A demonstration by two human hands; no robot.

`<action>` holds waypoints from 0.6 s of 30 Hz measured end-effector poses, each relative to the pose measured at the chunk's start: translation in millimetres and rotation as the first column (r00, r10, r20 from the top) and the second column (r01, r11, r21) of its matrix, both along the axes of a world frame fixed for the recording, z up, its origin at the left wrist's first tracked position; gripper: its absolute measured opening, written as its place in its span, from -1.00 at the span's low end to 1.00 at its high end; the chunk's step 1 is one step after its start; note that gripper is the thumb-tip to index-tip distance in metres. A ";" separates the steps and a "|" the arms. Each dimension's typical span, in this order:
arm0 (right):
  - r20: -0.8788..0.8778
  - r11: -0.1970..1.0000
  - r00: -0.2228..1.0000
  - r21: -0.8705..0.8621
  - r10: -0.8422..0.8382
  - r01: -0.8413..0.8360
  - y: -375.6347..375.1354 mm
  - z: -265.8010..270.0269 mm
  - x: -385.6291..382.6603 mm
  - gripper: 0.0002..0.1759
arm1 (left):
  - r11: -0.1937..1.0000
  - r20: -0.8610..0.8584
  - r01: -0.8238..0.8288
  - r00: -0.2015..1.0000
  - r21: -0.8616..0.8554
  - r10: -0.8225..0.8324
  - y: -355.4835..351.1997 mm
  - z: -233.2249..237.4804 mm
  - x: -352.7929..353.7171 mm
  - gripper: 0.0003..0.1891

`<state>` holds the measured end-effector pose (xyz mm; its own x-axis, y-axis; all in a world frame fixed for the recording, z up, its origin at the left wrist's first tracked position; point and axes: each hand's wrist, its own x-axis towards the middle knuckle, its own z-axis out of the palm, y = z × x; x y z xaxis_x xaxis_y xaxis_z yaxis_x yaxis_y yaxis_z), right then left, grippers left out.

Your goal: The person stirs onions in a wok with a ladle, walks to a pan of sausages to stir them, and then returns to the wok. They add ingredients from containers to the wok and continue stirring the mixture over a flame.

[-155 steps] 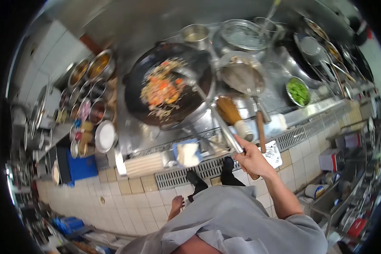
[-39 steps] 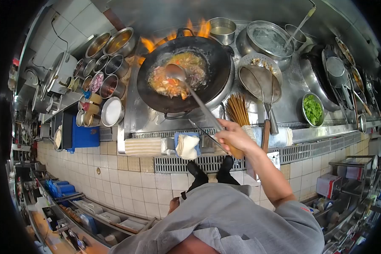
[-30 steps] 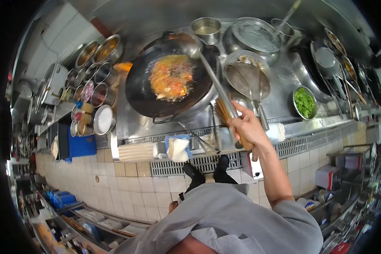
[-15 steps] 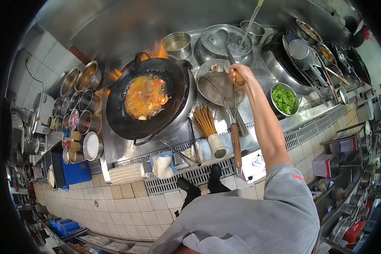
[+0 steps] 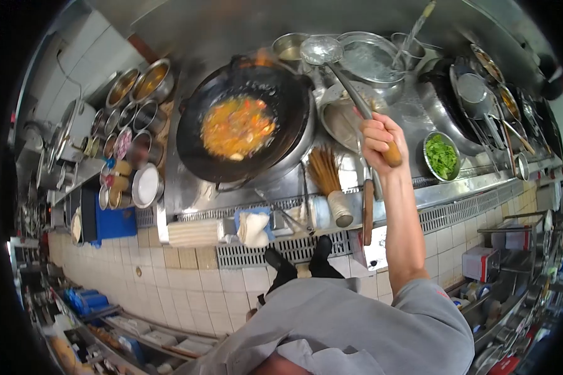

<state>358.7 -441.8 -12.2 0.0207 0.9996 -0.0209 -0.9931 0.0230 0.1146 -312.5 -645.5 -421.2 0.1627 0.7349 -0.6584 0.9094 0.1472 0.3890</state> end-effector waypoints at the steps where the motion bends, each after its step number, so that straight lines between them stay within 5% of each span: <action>1: -0.054 1.000 0.999 0.011 0.004 -0.004 -6.8 0.3 -13.5 -0.49 | 0.996 0.033 0.079 0.996 0.029 -0.080 12.1 20.3 12.4 -0.67; 4: -0.154 0.997 0.986 -0.040 0.058 -0.065 -21.3 13.7 -52.5 -0.48 | 0.969 0.158 -0.203 0.962 -0.140 0.224 43.8 60.6 44.1 -0.70; 7: -0.136 0.989 0.984 -0.076 0.112 -0.123 -28.1 6.7 -76.2 -0.38 | 0.957 0.200 -0.272 0.937 -0.102 0.288 54.9 66.9 50.9 -0.71; 13: 0.196 0.906 0.919 -0.328 0.344 -0.269 -15.5 4.2 -93.0 -0.51 | 0.916 0.250 -0.400 0.885 -0.027 0.393 45.3 73.9 58.4 -0.70; 15: 0.416 0.860 0.808 -0.467 0.417 -0.204 -6.1 5.2 -94.4 -0.49 | 0.893 0.213 -0.439 0.867 -0.098 0.450 48.3 93.1 63.5 -0.70; 18: 0.814 0.864 0.354 -0.503 0.461 0.030 13.4 10.3 -110.1 -0.45 | 0.927 0.284 -0.374 0.893 0.037 0.349 52.4 93.8 54.0 -0.71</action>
<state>248.6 -428.4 -1.9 0.0564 0.8690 -0.4916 -0.4580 -0.4150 -0.7861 -258.5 -593.1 -327.4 0.0358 0.8295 -0.5573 0.6596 0.3993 0.6367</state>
